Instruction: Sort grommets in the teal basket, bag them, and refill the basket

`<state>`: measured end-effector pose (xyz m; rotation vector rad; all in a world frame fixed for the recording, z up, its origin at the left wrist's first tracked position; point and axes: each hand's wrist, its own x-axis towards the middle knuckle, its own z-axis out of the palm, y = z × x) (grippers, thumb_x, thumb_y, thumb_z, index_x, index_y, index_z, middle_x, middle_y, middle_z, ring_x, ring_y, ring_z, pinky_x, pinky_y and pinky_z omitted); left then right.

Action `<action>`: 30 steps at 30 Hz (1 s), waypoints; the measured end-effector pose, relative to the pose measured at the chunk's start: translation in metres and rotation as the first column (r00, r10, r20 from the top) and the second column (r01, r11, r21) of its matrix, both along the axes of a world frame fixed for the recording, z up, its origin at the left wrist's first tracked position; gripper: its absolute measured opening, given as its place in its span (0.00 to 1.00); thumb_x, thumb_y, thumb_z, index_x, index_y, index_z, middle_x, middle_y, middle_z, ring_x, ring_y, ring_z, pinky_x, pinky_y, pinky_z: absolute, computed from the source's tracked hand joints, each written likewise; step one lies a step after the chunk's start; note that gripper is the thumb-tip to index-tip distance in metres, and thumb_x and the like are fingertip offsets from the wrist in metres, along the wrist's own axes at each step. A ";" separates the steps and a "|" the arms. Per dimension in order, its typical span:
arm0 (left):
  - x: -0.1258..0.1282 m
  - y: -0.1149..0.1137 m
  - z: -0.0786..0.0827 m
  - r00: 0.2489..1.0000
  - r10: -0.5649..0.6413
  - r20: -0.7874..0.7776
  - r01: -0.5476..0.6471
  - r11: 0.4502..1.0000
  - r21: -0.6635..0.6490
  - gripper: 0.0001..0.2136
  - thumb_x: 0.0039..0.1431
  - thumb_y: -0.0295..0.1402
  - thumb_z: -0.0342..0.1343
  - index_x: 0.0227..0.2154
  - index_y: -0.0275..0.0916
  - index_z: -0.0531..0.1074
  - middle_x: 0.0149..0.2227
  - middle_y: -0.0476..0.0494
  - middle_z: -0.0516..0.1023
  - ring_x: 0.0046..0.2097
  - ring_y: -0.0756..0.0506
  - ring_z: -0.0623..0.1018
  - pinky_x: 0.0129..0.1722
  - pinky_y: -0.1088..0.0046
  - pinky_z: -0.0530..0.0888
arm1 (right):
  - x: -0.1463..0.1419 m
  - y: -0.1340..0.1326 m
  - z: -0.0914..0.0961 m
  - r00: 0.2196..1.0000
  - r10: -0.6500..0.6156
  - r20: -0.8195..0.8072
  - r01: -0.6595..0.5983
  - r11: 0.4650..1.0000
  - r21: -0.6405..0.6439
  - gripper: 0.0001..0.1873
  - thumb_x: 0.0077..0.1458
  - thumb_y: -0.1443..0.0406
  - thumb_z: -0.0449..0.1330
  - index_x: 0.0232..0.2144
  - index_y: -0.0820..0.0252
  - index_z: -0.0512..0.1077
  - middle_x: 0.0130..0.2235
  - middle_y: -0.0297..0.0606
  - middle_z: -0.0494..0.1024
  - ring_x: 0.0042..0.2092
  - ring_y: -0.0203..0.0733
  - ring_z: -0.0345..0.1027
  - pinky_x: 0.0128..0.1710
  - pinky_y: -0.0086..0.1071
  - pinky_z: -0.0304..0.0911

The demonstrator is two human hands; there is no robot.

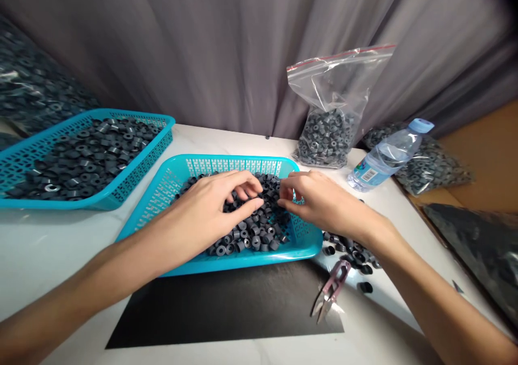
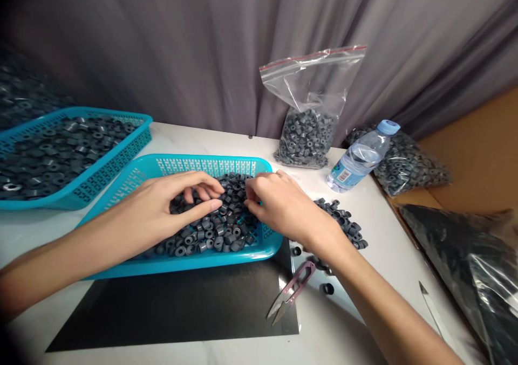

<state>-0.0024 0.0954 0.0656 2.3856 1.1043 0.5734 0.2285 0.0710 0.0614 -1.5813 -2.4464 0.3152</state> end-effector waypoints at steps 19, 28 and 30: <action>-0.022 0.042 0.010 0.931 0.090 -0.354 -0.002 0.970 0.244 0.21 0.68 0.49 0.52 0.58 0.47 0.72 0.59 0.43 0.77 0.59 0.33 0.76 0.59 0.53 0.70 | 0.000 -0.006 -0.016 0.956 0.068 0.285 -0.107 0.987 0.123 0.01 0.60 0.67 0.65 0.36 0.59 0.78 0.42 0.44 0.75 0.51 0.55 0.60 0.54 0.47 0.54; 0.008 0.018 -0.004 0.915 -0.229 -0.332 0.289 0.946 0.144 0.12 0.71 0.41 0.53 0.51 0.46 0.75 0.52 0.46 0.77 0.54 0.41 0.75 0.57 0.61 0.69 | 0.005 -0.003 -0.001 0.972 0.050 0.231 -0.085 0.985 0.147 0.08 0.65 0.70 0.57 0.34 0.59 0.75 0.39 0.40 0.78 0.47 0.49 0.67 0.50 0.42 0.53; 0.010 0.017 -0.008 0.888 -0.282 -0.363 0.349 0.927 0.134 0.11 0.71 0.38 0.53 0.51 0.47 0.76 0.50 0.45 0.75 0.54 0.41 0.74 0.56 0.62 0.69 | 0.004 0.000 0.001 0.980 -0.016 0.197 -0.022 0.982 0.188 0.07 0.66 0.69 0.55 0.37 0.61 0.74 0.39 0.41 0.79 0.44 0.47 0.70 0.49 0.41 0.54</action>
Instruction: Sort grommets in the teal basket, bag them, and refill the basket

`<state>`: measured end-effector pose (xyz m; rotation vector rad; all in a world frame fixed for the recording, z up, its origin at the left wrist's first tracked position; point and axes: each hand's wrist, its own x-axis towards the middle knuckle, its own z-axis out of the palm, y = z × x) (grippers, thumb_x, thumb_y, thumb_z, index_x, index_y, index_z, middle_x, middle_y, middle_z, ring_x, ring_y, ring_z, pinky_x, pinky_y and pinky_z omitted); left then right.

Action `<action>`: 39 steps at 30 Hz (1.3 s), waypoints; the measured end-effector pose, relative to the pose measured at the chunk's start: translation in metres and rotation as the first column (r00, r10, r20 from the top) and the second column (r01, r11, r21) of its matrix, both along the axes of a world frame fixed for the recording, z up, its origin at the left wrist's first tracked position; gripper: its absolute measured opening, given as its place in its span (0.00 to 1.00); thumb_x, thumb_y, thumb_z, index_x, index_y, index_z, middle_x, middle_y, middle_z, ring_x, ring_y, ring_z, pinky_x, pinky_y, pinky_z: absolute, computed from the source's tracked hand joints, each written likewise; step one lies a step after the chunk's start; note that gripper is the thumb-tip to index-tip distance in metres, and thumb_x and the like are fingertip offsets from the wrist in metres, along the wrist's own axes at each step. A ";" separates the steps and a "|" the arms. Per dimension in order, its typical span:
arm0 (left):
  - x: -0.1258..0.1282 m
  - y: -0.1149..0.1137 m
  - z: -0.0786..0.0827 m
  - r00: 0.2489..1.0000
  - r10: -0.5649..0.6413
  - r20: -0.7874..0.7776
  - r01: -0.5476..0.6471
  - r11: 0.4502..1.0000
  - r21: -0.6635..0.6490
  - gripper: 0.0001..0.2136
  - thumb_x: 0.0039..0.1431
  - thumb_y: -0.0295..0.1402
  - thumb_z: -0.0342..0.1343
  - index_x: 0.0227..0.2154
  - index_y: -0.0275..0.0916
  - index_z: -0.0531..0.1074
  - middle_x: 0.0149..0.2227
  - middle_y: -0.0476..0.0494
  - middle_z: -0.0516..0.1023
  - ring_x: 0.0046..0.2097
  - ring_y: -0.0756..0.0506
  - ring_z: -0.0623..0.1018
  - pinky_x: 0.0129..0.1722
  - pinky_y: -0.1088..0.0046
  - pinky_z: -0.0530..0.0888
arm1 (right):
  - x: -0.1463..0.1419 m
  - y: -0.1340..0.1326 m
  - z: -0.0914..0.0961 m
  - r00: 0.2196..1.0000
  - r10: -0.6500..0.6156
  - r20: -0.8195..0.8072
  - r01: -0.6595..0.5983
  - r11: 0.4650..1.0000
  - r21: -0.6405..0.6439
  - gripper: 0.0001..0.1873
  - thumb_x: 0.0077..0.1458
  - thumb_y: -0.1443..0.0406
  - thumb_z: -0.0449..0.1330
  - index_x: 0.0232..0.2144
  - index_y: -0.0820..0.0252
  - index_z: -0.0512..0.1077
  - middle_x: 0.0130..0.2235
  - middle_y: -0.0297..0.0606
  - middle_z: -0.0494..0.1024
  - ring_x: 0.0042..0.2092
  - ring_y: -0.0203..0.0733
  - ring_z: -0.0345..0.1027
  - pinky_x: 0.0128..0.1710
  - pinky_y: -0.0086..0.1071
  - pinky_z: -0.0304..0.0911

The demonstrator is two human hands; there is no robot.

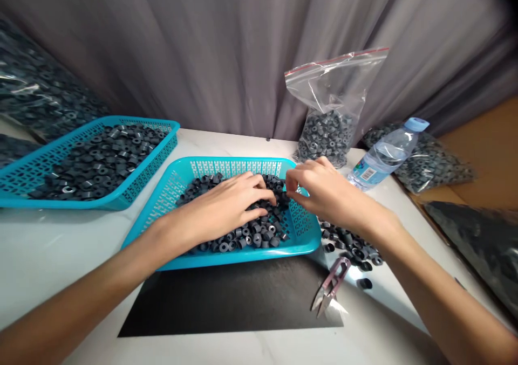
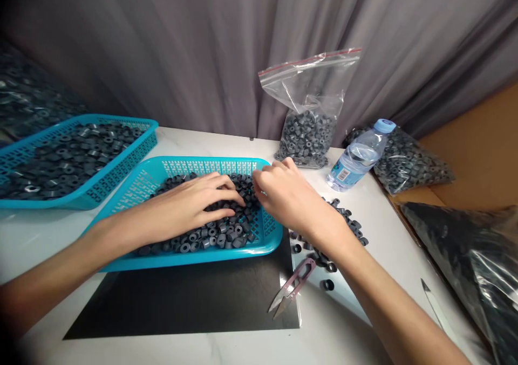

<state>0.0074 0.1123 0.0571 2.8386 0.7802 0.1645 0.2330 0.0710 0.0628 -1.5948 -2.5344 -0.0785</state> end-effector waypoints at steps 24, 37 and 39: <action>-0.006 -0.002 -0.002 0.996 -0.055 -0.072 0.060 0.996 0.067 0.13 0.70 0.28 0.49 0.52 0.43 0.75 0.55 0.43 0.73 0.59 0.39 0.69 0.61 0.59 0.66 | -0.003 -0.003 -0.003 0.967 0.215 -0.136 -0.242 0.939 -0.243 0.02 0.59 0.68 0.67 0.34 0.57 0.77 0.40 0.37 0.79 0.48 0.46 0.68 0.54 0.41 0.54; -0.008 0.001 -0.009 0.998 -0.063 -0.031 0.064 0.998 0.022 0.13 0.72 0.35 0.49 0.51 0.43 0.77 0.53 0.43 0.76 0.57 0.40 0.71 0.61 0.60 0.64 | 0.009 0.008 -0.001 0.976 0.036 -0.214 -0.055 0.995 -0.080 0.07 0.63 0.68 0.62 0.44 0.61 0.71 0.38 0.39 0.79 0.39 0.42 0.70 0.40 0.33 0.58; -0.009 0.001 -0.010 0.997 -0.057 -0.043 0.057 0.998 0.015 0.14 0.72 0.37 0.50 0.54 0.45 0.76 0.53 0.43 0.74 0.57 0.40 0.70 0.61 0.60 0.64 | 0.009 0.011 -0.003 0.976 0.046 -0.213 -0.057 0.997 -0.049 0.08 0.65 0.68 0.61 0.47 0.62 0.71 0.39 0.39 0.80 0.39 0.42 0.72 0.41 0.34 0.58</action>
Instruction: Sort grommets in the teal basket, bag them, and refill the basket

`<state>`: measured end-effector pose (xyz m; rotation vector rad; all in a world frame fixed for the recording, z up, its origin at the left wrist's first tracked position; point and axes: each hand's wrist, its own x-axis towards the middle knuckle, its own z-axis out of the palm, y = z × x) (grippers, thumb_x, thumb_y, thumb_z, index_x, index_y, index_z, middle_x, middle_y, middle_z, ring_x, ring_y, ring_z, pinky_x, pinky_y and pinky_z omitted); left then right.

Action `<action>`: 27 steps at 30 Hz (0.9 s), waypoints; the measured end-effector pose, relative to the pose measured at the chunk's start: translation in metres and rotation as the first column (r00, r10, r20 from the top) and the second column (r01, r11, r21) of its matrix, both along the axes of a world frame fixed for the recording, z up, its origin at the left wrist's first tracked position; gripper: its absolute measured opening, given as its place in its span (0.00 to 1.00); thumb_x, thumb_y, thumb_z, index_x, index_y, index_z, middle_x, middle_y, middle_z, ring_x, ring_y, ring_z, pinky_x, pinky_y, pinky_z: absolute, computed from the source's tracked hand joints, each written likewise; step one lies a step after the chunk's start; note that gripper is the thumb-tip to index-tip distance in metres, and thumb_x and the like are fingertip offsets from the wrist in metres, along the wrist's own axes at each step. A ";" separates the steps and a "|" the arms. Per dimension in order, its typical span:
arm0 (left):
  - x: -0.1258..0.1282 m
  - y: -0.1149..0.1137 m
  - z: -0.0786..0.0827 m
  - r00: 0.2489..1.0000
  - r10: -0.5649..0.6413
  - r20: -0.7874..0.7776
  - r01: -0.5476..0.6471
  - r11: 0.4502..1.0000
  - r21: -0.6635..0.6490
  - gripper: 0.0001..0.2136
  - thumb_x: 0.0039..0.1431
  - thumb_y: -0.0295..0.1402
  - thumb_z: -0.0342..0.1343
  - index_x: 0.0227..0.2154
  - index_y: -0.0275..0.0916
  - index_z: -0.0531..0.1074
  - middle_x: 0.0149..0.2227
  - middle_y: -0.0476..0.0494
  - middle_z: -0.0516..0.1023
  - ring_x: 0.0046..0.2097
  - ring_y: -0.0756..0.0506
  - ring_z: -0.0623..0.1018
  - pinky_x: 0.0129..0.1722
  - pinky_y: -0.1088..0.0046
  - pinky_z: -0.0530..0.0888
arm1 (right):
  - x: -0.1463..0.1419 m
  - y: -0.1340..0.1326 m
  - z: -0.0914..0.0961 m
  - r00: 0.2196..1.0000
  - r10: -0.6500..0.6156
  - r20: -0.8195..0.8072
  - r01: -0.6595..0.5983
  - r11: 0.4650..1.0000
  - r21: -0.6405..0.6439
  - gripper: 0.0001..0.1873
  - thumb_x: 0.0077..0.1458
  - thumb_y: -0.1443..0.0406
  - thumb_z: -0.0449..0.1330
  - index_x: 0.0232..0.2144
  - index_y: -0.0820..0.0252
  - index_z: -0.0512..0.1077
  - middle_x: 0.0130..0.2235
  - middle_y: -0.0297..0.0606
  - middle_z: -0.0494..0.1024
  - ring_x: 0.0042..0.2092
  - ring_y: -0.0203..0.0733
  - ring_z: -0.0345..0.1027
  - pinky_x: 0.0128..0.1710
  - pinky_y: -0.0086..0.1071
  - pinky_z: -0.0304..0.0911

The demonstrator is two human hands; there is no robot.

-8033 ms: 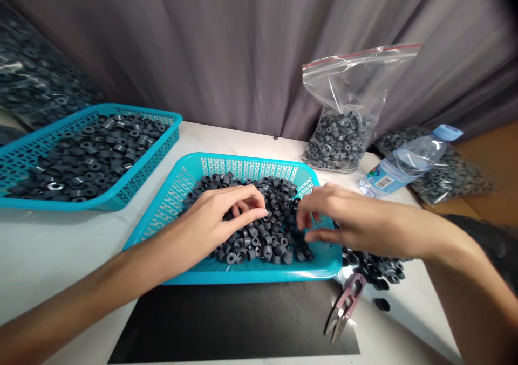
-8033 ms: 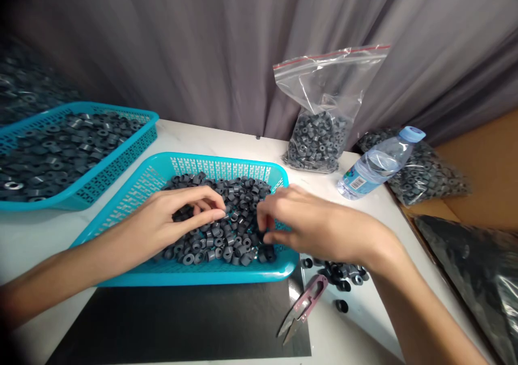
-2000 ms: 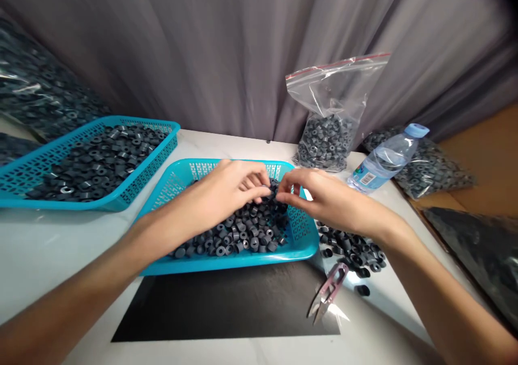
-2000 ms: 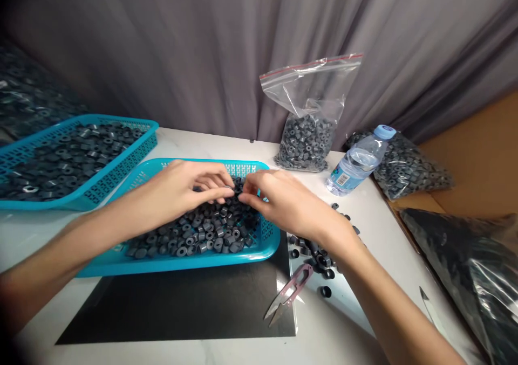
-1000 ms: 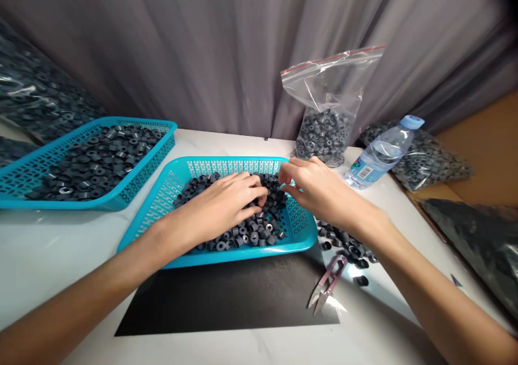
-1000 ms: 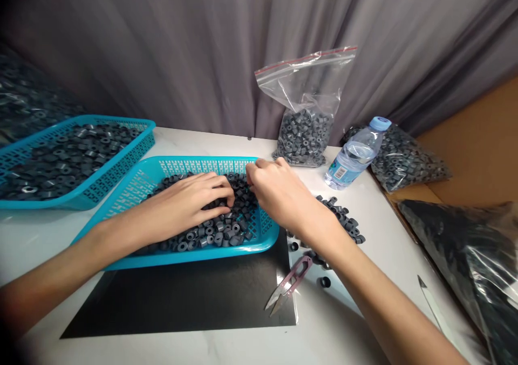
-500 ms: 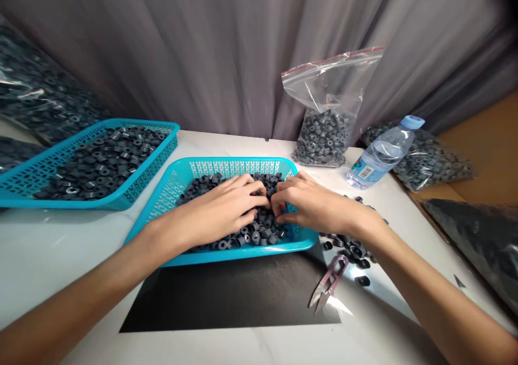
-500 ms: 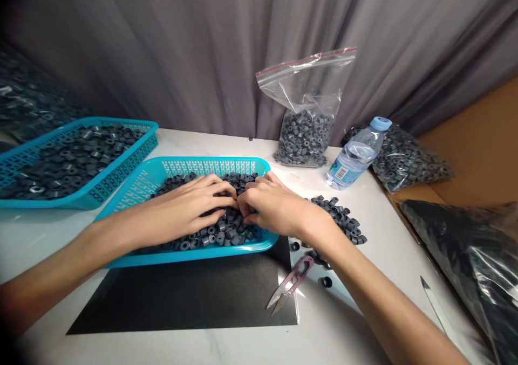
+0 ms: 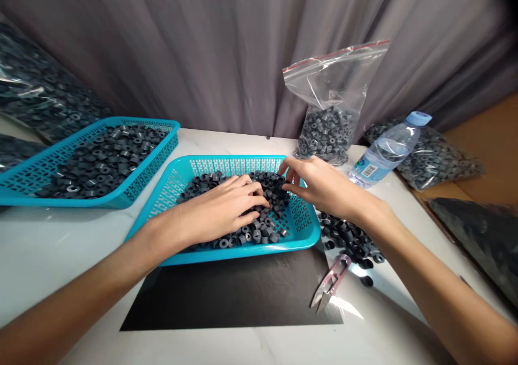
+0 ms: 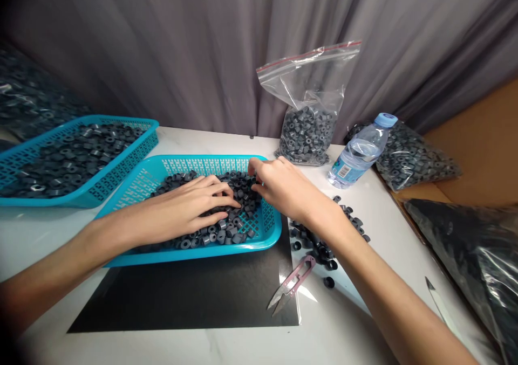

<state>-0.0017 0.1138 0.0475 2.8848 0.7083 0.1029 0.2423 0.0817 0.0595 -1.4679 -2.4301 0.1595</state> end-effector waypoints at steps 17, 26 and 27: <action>-0.004 0.002 0.014 0.999 0.019 0.046 -0.014 0.993 -0.121 0.14 0.72 0.30 0.48 0.51 0.46 0.77 0.54 0.47 0.77 0.58 0.43 0.71 0.63 0.61 0.63 | -0.018 0.006 -0.014 0.957 -0.268 0.114 0.238 0.945 0.226 0.09 0.69 0.62 0.55 0.47 0.61 0.68 0.39 0.44 0.82 0.34 0.46 0.72 0.30 0.35 0.49; -0.010 0.003 0.000 0.999 0.050 -0.008 -0.051 0.994 -0.100 0.18 0.72 0.41 0.52 0.60 0.42 0.70 0.61 0.41 0.70 0.64 0.40 0.67 0.65 0.61 0.63 | -0.011 0.001 0.000 0.973 0.220 -0.071 -0.222 0.975 -0.022 0.08 0.70 0.62 0.57 0.41 0.57 0.75 0.41 0.38 0.80 0.44 0.42 0.71 0.48 0.35 0.61; -0.010 0.003 0.000 0.999 0.050 -0.005 -0.050 0.994 -0.092 0.19 0.72 0.41 0.52 0.61 0.41 0.69 0.62 0.41 0.69 0.64 0.40 0.66 0.65 0.61 0.63 | -0.011 0.001 -0.002 0.977 0.213 -0.027 -0.214 0.976 -0.029 0.09 0.70 0.62 0.56 0.42 0.58 0.75 0.43 0.40 0.79 0.45 0.44 0.71 0.49 0.36 0.61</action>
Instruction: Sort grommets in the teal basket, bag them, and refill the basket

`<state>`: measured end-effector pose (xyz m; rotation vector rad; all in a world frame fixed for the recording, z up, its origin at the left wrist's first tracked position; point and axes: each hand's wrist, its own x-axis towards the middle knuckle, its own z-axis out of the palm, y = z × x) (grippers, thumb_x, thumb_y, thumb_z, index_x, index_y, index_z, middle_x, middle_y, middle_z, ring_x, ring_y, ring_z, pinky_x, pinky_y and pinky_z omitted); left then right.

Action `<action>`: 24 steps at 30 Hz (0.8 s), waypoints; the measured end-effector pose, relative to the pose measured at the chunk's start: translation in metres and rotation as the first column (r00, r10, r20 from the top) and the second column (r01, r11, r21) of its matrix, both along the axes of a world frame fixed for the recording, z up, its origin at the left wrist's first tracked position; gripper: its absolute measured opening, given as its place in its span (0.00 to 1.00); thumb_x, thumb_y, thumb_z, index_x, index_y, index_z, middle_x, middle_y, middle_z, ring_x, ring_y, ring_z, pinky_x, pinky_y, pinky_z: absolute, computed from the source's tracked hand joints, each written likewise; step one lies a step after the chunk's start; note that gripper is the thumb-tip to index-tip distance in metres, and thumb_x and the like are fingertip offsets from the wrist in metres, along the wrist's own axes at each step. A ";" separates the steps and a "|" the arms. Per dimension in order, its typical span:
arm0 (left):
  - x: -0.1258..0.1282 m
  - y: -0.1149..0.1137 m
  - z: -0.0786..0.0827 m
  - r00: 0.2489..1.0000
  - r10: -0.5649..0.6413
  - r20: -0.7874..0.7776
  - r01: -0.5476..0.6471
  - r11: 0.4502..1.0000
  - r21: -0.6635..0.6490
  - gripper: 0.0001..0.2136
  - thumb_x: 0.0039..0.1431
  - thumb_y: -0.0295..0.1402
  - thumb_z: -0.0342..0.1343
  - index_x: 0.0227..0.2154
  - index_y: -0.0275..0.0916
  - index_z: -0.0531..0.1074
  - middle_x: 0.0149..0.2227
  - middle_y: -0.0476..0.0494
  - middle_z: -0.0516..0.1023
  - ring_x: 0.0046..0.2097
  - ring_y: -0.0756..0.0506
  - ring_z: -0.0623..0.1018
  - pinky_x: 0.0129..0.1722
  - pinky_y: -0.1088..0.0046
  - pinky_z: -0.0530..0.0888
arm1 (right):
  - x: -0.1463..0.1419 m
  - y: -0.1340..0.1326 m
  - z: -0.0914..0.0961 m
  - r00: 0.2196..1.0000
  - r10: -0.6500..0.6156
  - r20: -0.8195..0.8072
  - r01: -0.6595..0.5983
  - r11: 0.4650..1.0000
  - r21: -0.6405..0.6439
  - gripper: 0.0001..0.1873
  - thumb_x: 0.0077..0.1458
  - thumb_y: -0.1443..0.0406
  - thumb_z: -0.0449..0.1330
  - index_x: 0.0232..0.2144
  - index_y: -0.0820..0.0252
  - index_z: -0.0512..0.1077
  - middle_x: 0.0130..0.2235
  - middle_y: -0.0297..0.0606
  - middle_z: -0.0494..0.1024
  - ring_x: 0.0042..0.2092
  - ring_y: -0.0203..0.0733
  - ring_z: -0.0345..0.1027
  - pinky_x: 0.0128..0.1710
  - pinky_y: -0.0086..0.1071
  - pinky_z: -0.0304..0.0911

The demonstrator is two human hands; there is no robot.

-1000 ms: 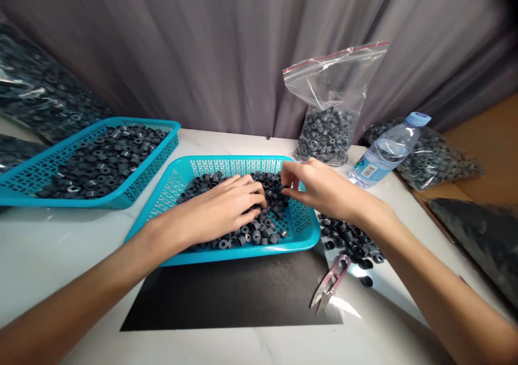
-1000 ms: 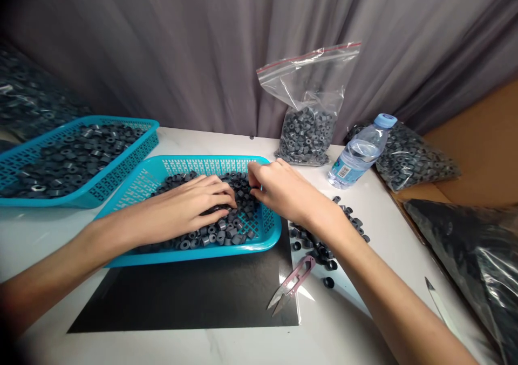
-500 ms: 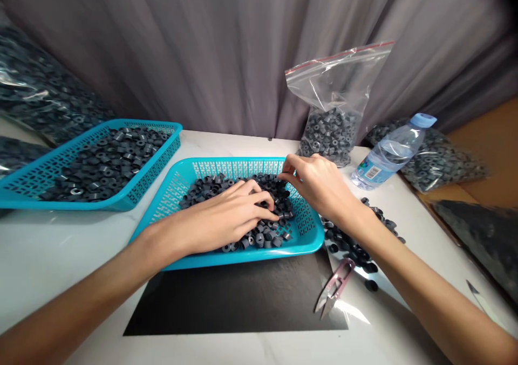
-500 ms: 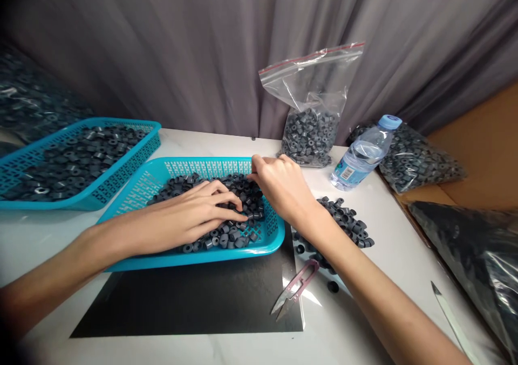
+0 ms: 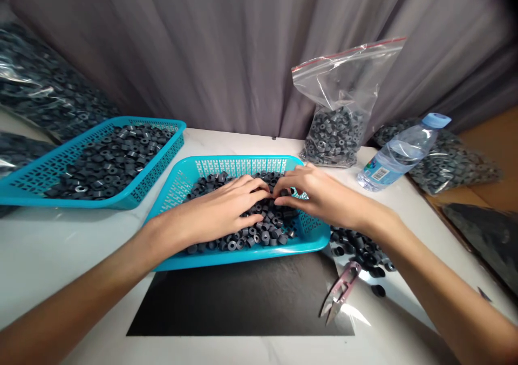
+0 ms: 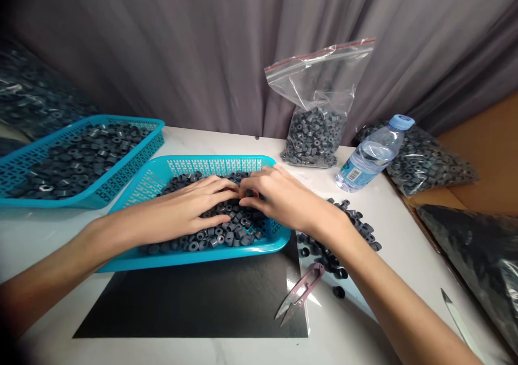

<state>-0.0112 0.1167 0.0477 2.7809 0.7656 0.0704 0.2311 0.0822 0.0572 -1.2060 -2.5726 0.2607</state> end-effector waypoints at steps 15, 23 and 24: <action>-0.003 0.004 0.004 1.000 -0.008 0.008 0.008 0.999 -0.041 0.13 0.69 0.37 0.54 0.52 0.45 0.76 0.58 0.44 0.70 0.61 0.40 0.67 0.62 0.60 0.65 | -0.006 -0.003 -0.020 0.996 0.048 0.071 -0.039 0.993 -0.116 0.05 0.61 0.68 0.65 0.41 0.59 0.76 0.43 0.42 0.73 0.48 0.49 0.63 0.51 0.42 0.58; 0.001 0.006 0.004 0.995 -0.003 0.098 0.002 1.000 0.000 0.11 0.71 0.43 0.54 0.47 0.44 0.75 0.53 0.45 0.71 0.58 0.41 0.69 0.59 0.63 0.66 | 0.000 0.003 -0.017 0.995 -0.070 0.076 0.067 0.997 0.034 0.08 0.66 0.71 0.55 0.36 0.62 0.73 0.39 0.42 0.73 0.42 0.46 0.63 0.47 0.40 0.58; 0.002 0.005 0.003 0.995 -0.008 0.096 0.010 1.000 -0.016 0.11 0.70 0.44 0.55 0.46 0.44 0.75 0.53 0.45 0.71 0.57 0.42 0.69 0.58 0.63 0.67 | 0.001 0.003 -0.015 0.996 -0.059 0.065 0.059 0.998 0.012 0.06 0.66 0.70 0.57 0.36 0.61 0.74 0.39 0.41 0.73 0.43 0.46 0.63 0.47 0.40 0.58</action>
